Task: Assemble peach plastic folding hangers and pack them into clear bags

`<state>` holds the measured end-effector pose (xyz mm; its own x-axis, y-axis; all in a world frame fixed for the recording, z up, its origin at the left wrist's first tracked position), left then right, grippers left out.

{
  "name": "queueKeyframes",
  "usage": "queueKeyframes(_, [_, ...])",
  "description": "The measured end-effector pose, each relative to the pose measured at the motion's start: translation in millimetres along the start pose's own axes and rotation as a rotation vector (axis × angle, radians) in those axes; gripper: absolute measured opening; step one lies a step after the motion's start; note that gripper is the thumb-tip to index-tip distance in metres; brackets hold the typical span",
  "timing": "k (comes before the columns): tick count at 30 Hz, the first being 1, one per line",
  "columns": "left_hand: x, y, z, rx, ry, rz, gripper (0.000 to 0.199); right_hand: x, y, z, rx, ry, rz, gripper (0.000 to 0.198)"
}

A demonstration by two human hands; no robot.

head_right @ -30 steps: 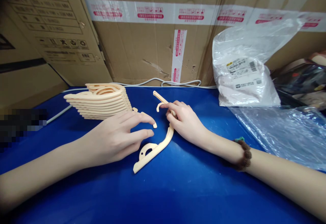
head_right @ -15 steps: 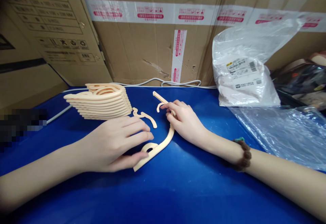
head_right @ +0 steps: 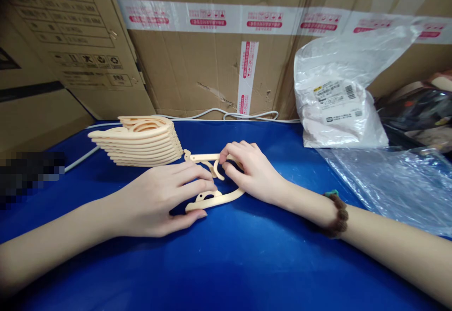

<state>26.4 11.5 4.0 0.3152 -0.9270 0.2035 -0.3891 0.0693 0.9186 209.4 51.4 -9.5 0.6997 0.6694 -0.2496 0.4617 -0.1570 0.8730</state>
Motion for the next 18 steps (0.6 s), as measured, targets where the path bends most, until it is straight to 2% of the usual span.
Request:
queueKeyframes(4, [0.4, -1.2, 0.4, 0.009, -0.031, -0.036, 0.024, -8.5, 1.1, 1.7, -0.071, 0.140, -0.014, 0.009])
queueKeyframes(8, [3.1, -2.4, 0.3, 0.019, -0.097, -0.041, 0.026, -13.0, 1.5, 2.9, -0.105, 0.225, -0.068, 0.007])
queueKeyframes(12, [4.6, -2.8, -0.9, 0.019, -0.109, -0.057, 0.023, -13.0, 1.7, 5.0, -0.090, 0.221, -0.104, 0.007])
queueKeyframes(18, [6.7, -4.9, -0.1, -0.009, -0.106, -0.078, 0.020, -12.7, 1.5, 7.4, -0.098, 0.189, -0.161, 0.020])
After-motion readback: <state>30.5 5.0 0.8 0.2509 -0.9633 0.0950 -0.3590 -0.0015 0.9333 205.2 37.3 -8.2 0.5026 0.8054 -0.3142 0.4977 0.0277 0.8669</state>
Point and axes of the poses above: each hand's wrist, its own z-axis away from the middle knuckle, its own y-axis out of the back of the hand, x = y × z, the point moved 3 cm from there along -z, towards the middle knuckle, and after that the axes turned 11 degrees about z, right-handed, at the moved point
